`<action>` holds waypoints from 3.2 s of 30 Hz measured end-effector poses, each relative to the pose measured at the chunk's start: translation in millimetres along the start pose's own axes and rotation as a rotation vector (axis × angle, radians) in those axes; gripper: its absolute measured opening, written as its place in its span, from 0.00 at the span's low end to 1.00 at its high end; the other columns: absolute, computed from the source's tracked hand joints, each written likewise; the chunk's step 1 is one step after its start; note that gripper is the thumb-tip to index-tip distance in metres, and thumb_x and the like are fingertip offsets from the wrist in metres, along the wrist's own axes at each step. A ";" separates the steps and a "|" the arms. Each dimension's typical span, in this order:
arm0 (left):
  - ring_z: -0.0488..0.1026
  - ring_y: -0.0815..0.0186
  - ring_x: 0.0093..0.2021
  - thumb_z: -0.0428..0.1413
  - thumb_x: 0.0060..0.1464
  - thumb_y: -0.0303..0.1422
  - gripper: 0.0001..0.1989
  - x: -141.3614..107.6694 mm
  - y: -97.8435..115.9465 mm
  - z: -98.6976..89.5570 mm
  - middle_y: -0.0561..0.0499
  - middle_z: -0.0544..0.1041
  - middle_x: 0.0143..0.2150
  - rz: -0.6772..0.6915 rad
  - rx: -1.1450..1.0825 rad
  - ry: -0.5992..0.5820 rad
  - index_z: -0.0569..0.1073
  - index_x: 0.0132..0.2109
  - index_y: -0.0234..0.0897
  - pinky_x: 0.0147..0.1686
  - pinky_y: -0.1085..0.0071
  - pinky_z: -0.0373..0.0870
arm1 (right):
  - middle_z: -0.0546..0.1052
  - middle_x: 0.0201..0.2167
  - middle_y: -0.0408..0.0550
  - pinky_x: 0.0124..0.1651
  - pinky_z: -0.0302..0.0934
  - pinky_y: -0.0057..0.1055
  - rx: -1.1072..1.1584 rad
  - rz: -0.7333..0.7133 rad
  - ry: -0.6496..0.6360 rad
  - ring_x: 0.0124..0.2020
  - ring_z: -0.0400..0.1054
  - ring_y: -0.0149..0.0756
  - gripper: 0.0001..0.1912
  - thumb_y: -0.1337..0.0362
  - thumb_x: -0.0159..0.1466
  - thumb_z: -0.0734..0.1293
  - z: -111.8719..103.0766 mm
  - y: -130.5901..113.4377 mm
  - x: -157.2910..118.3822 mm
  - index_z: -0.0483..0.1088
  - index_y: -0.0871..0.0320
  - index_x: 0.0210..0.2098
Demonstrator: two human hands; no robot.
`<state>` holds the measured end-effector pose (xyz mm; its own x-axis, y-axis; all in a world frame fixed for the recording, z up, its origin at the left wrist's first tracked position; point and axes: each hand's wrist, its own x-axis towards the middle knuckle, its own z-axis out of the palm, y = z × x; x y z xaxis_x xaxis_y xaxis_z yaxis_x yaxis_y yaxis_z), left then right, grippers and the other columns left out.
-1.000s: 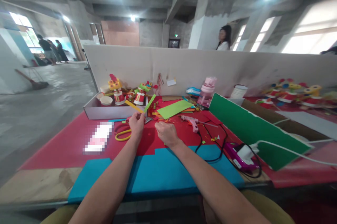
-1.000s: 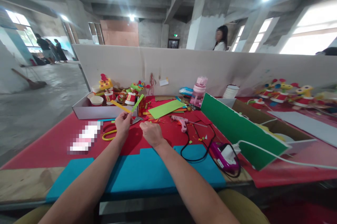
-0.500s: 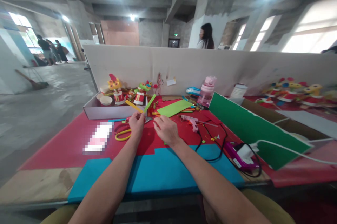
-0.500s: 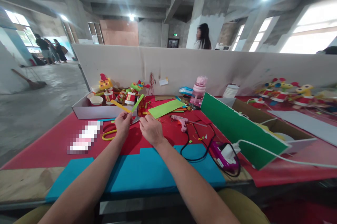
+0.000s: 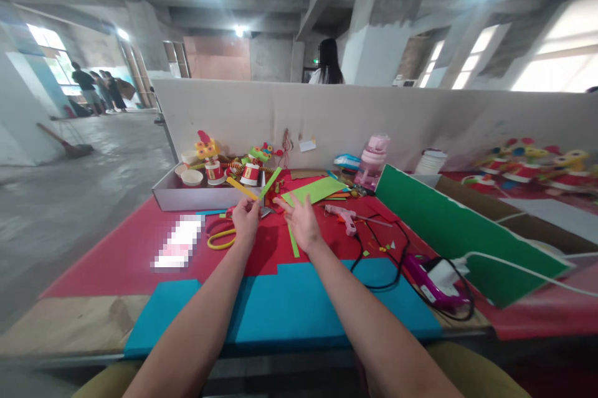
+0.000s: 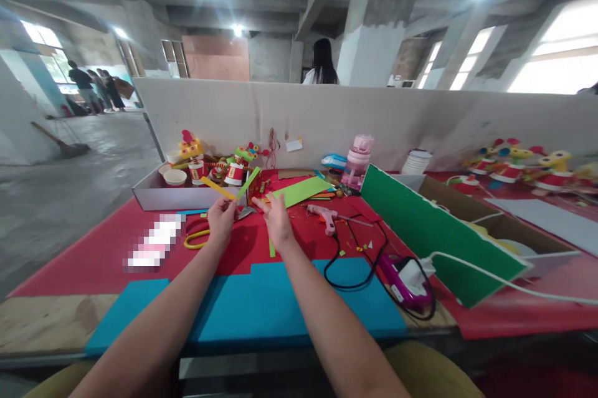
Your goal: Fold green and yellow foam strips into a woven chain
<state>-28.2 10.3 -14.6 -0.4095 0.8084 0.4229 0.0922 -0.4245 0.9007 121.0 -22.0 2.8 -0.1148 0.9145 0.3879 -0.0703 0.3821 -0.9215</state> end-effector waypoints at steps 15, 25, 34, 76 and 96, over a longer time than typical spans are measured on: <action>0.62 0.73 0.17 0.60 0.47 0.40 0.13 -10.4 39.8 32.3 0.56 0.67 0.16 -0.108 -0.246 -0.219 0.68 0.27 0.36 0.19 0.75 0.59 | 0.81 0.36 0.48 0.62 0.53 0.46 0.534 0.107 0.122 0.49 0.73 0.38 0.27 0.60 0.58 0.63 -13.4 19.5 6.2 0.60 0.58 0.57; 0.62 0.72 0.16 0.61 0.46 0.41 0.14 -17.6 8.6 26.3 0.57 0.67 0.15 -0.144 -0.232 -0.160 0.68 0.26 0.36 0.19 0.75 0.60 | 0.81 0.29 0.48 0.55 0.60 0.44 0.434 0.175 0.251 0.42 0.75 0.42 0.30 0.58 0.59 0.63 -7.5 28.7 11.3 0.60 0.61 0.60; 0.63 0.75 0.17 0.66 0.41 0.40 0.17 -24.4 15.9 29.0 0.57 0.69 0.18 -0.364 -0.458 -0.325 0.66 0.27 0.36 0.19 0.77 0.60 | 0.75 0.52 0.48 0.57 0.56 0.38 0.420 0.193 0.151 0.59 0.62 0.40 0.22 0.49 0.56 0.69 -12.0 18.3 5.1 0.73 0.51 0.47; 0.65 0.73 0.20 0.70 0.28 0.32 0.17 -32.3 20.6 28.9 0.55 0.70 0.17 -0.465 -0.416 -0.517 0.69 0.19 0.33 0.24 0.75 0.61 | 0.77 0.48 0.44 0.56 0.62 0.38 0.893 0.230 -0.220 0.52 0.69 0.39 0.11 0.57 0.53 0.74 -3.5 -0.1 -10.9 0.71 0.53 0.31; 0.60 0.75 0.21 0.68 0.31 0.33 0.17 -34.8 13.6 36.4 0.59 0.63 0.18 -0.320 -0.284 -0.535 0.65 0.21 0.34 0.25 0.76 0.58 | 0.80 0.34 0.44 0.47 0.68 0.33 0.845 0.302 -0.154 0.44 0.73 0.38 0.16 0.58 0.49 0.77 -9.3 5.7 -5.5 0.74 0.55 0.35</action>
<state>20.3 -8.7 -13.4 0.1342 0.9713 0.1965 -0.2301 -0.1624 0.9595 130.5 -23.6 -4.8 -0.3731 0.9089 0.1864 -0.7114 -0.1512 -0.6864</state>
